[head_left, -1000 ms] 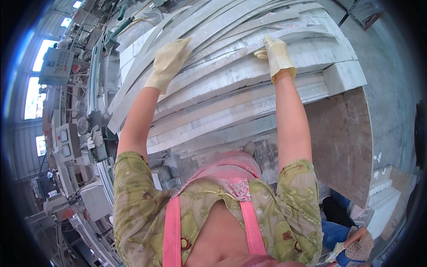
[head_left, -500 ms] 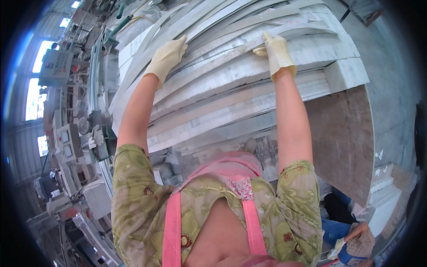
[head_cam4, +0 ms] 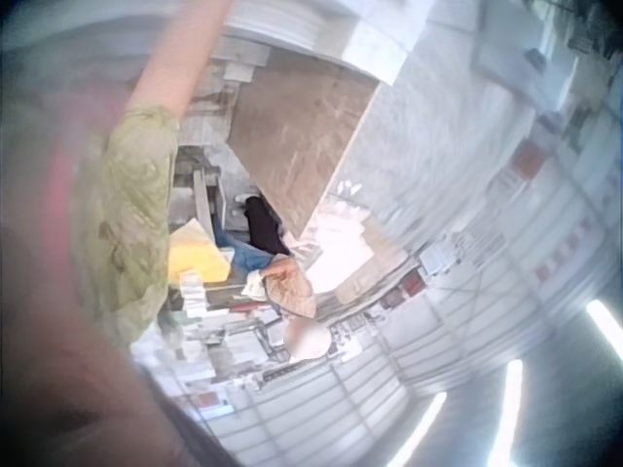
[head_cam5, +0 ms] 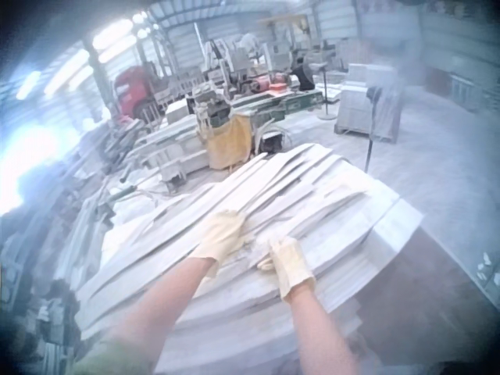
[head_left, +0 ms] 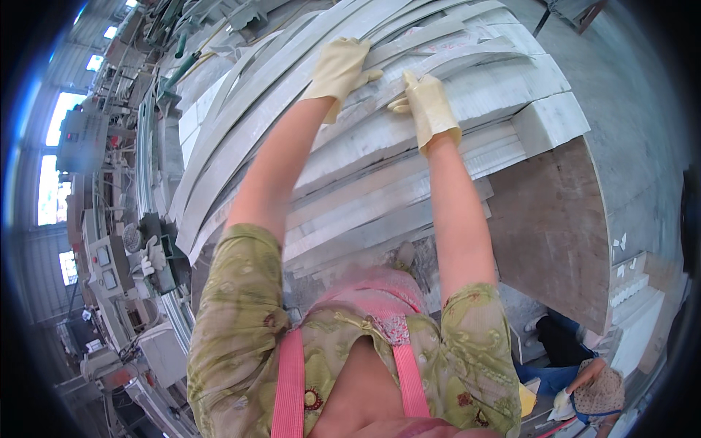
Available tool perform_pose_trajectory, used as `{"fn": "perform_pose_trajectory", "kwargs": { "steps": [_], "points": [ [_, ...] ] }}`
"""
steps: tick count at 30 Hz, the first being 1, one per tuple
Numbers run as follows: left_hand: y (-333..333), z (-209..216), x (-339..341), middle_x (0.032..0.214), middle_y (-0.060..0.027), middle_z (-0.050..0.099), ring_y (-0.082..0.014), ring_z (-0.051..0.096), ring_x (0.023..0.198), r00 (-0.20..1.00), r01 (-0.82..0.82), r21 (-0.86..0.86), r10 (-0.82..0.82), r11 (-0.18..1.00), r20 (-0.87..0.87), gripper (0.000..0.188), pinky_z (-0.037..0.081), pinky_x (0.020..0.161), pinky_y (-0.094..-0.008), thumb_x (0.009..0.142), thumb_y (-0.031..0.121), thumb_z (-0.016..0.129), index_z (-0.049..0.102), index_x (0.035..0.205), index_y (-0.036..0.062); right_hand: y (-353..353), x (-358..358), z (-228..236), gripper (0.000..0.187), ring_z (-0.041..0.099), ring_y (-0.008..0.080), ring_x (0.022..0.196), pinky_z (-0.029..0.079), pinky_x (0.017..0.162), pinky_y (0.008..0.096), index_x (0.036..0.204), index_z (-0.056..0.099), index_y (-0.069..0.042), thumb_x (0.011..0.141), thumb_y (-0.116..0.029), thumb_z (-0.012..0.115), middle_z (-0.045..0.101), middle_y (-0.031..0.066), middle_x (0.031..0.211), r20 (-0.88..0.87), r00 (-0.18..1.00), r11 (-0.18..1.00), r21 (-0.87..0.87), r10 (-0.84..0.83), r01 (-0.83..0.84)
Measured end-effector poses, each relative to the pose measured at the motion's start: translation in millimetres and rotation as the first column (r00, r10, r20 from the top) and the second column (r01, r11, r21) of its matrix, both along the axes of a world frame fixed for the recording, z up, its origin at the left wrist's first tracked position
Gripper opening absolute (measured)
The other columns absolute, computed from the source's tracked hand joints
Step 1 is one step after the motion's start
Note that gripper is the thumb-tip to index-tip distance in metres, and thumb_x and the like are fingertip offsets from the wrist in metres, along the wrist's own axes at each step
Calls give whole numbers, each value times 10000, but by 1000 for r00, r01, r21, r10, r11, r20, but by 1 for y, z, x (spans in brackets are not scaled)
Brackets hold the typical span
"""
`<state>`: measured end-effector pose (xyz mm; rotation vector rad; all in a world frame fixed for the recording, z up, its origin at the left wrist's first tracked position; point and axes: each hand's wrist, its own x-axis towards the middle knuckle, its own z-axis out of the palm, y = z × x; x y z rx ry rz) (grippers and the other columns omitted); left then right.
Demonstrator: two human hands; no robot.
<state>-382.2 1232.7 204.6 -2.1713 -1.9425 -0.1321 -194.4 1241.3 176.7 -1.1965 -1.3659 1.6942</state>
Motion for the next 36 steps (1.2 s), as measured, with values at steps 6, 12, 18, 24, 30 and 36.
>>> {"fn": "perform_pose_trajectory", "kwargs": {
  "steps": [6, 12, 18, 24, 30, 36],
  "points": [
    [27, -31, -9, 947, -202, 701, -397, 647, 926, 986, -21, 6, 20, 1000, 166, 319, 507, 807, -482, 860, 314, 700, 727, 977, 18, -1, 2, -11, 449, 729, 274, 756, 552, 705, 357, 981, 604, 88, 1003, -348, 497, 693, 206, 830, -20, 999, 999, 26, -26, 26],
    [23, -28, -3, 955, -181, 715, -371, 662, 953, 958, -222, -23, 223, 975, 179, 262, 513, 815, -470, 900, 308, 657, 740, 975, 71, -3, 5, -9, 489, 723, 281, 825, 535, 754, 362, 1026, 603, 93, 1008, -386, 503, 675, 221, 912, -43, 999, 994, 108, 18, -13],
    [24, -13, 10, 996, -211, 709, -376, 661, 980, 963, -86, -122, 114, 989, 245, 365, 514, 843, -466, 850, 303, 719, 704, 1090, 27, -4, 8, -11, 500, 730, 267, 765, 536, 715, 380, 1009, 591, 101, 995, -396, 537, 667, 205, 863, -88, 996, 1000, 20, -3, 5],
    [33, -35, 23, 1021, -204, 707, -400, 660, 988, 940, -190, 74, 160, 979, 301, 292, 522, 882, -467, 804, 288, 696, 748, 958, 46, -1, 3, -18, 492, 725, 281, 704, 539, 667, 380, 965, 583, 98, 988, -393, 551, 659, 192, 795, -41, 999, 990, 139, -31, 36],
    [27, -10, 19, 954, -158, 717, -374, 658, 943, 960, -147, 65, 126, 987, 250, 282, 519, 817, -491, 909, 307, 553, 737, 889, 93, 2, 6, -26, 494, 719, 295, 768, 535, 713, 384, 1006, 599, 100, 979, -392, 565, 671, 207, 827, -72, 997, 998, 60, -3, 8],
    [-3, 28, 57, 895, -121, 724, -347, 691, 865, 965, -219, 228, 176, 949, 195, 194, 541, 714, -487, 873, 273, 595, 728, 871, 132, -3, -9, -38, 468, 683, 203, 867, 514, 777, 334, 1219, 627, 34, 978, -366, 595, 715, 115, 915, -409, 912, 941, 320, 31, 111]
  ]
}}
